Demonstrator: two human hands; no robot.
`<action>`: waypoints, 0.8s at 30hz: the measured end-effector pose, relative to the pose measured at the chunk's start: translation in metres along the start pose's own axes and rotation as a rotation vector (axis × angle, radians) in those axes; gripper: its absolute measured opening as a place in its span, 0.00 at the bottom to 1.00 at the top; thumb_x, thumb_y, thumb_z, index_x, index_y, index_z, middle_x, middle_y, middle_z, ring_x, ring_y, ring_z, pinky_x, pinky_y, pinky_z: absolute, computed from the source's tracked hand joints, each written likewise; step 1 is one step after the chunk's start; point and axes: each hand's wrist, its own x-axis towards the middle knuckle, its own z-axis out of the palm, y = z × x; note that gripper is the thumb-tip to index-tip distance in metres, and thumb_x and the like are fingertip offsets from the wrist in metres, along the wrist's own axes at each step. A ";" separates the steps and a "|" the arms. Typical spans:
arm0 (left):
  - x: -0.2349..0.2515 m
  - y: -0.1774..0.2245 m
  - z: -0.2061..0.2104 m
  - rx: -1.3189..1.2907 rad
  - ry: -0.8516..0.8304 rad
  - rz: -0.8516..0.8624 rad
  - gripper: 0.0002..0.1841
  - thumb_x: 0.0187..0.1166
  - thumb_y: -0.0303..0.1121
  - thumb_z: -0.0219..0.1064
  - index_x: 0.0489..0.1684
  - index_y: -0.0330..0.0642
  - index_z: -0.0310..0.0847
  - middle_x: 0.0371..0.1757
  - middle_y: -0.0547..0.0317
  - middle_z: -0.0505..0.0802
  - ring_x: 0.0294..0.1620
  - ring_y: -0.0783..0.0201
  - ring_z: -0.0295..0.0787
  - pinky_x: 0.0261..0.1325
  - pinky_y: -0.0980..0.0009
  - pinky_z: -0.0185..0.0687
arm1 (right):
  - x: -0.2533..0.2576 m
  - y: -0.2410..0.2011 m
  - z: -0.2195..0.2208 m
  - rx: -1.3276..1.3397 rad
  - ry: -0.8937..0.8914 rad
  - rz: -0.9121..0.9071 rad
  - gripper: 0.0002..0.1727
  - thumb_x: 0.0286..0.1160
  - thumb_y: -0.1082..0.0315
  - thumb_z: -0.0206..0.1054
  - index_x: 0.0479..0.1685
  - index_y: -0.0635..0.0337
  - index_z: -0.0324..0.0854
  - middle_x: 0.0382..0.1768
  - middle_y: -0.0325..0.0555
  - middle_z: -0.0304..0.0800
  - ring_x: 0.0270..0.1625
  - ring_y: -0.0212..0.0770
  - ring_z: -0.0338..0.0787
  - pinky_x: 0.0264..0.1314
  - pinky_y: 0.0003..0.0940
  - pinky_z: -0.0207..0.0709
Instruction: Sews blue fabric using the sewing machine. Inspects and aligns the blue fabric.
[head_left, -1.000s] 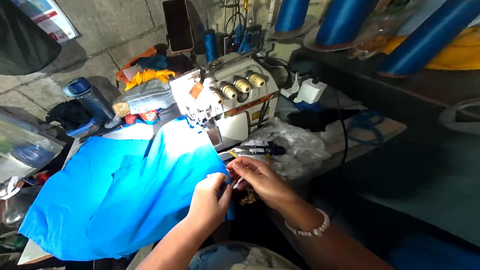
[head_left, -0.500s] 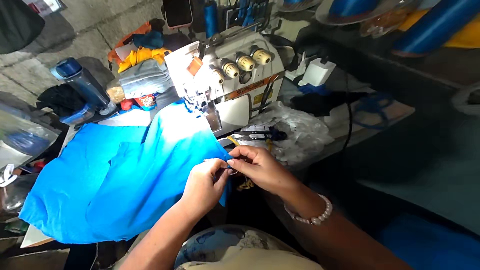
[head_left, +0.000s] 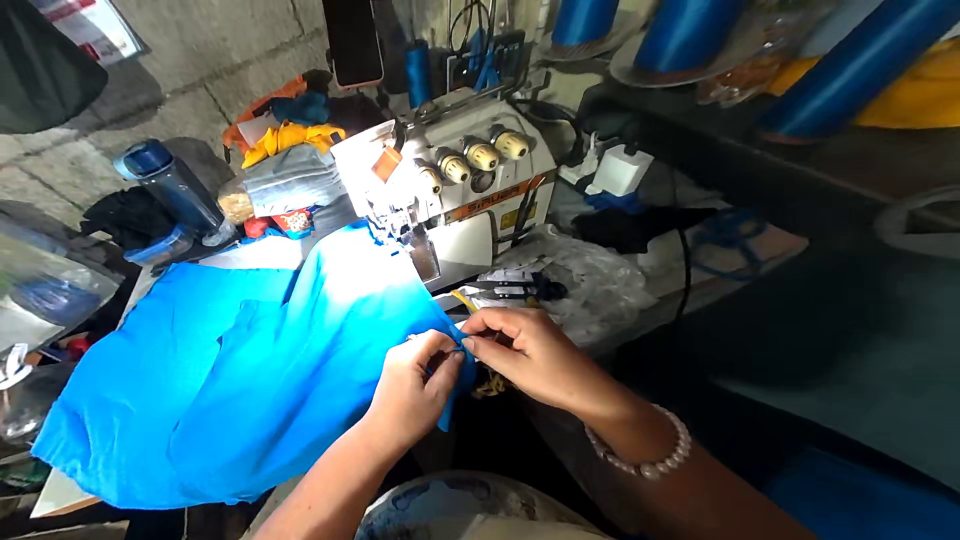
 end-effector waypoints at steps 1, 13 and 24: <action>0.000 0.001 0.000 -0.023 -0.001 -0.001 0.07 0.79 0.27 0.64 0.36 0.34 0.86 0.28 0.61 0.87 0.29 0.78 0.83 0.37 0.83 0.79 | -0.001 -0.001 0.001 -0.010 -0.001 0.002 0.06 0.71 0.69 0.66 0.36 0.58 0.89 0.30 0.36 0.89 0.31 0.24 0.86 0.34 0.18 0.80; -0.001 0.007 -0.004 0.137 -0.045 0.052 0.06 0.77 0.29 0.65 0.35 0.38 0.87 0.31 0.60 0.90 0.33 0.73 0.87 0.38 0.78 0.83 | -0.007 -0.008 0.000 -0.303 0.048 -0.191 0.11 0.69 0.64 0.61 0.30 0.52 0.89 0.23 0.34 0.84 0.27 0.31 0.85 0.29 0.29 0.80; -0.001 -0.014 0.006 0.714 0.318 0.406 0.38 0.59 0.68 0.74 0.58 0.46 0.83 0.59 0.47 0.89 0.64 0.49 0.83 0.66 0.52 0.77 | 0.000 0.002 0.007 0.422 -0.077 0.183 0.09 0.75 0.63 0.63 0.28 0.52 0.84 0.22 0.28 0.82 0.27 0.20 0.82 0.33 0.17 0.78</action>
